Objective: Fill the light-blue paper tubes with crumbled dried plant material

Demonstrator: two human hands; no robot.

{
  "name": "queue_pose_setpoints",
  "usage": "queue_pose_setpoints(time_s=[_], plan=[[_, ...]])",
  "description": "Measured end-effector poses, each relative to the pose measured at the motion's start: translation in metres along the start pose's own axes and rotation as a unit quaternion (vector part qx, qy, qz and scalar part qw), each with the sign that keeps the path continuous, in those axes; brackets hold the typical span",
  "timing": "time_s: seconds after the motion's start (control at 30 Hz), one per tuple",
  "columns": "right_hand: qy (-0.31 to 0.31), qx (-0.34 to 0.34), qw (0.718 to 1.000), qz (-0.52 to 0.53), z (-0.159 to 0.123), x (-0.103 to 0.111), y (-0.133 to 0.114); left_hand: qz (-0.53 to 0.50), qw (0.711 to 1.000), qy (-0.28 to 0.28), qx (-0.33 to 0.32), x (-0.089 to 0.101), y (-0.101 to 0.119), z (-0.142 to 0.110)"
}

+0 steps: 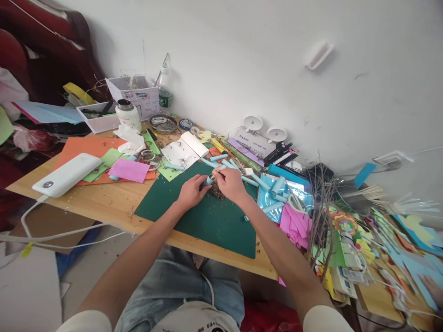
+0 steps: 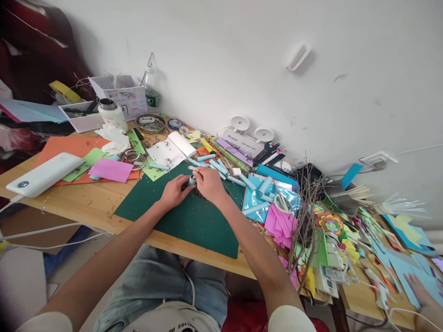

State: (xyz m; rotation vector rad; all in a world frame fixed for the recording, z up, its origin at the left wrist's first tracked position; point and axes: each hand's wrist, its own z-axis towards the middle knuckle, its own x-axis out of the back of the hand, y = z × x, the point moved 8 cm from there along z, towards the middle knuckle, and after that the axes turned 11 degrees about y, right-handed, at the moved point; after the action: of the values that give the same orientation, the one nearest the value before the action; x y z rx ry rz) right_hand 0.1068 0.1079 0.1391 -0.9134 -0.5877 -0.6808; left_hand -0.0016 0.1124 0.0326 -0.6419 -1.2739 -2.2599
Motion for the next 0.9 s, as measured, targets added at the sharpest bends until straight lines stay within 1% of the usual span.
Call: queue_pose_setpoints(time_s=[0.1, 0.33, 0.57, 0.7, 0.9], plan=[[0.006, -0.008, 1.000, -0.009, 0.0006, 0.0021, 0.0023, 0.010, 1.000, -0.003, -0.001, 0.0001, 0.0004, 0.0001], [-0.005, 0.007, 1.000, -0.007, 0.0011, 0.0023, 0.0013, 0.007, 1.000, -0.002, 0.001, -0.0002, -0.0002, 0.0001], [0.012, 0.011, 1.000, -0.001, -0.0003, 0.0003, 0.0028, 0.008, 1.000, 0.002, -0.003, 0.0000, -0.0002, -0.0001], [0.035, -0.012, 0.999, -0.006, 0.0023, 0.0016, 0.0096, 0.009, 1.000, -0.004, -0.001, -0.0003, -0.0002, 0.0000], [0.044, -0.033, 0.998, 0.012, 0.0011, 0.0031, 0.0103, 0.013, 1.000, -0.004, -0.007, 0.0007, 0.0016, 0.0004]])
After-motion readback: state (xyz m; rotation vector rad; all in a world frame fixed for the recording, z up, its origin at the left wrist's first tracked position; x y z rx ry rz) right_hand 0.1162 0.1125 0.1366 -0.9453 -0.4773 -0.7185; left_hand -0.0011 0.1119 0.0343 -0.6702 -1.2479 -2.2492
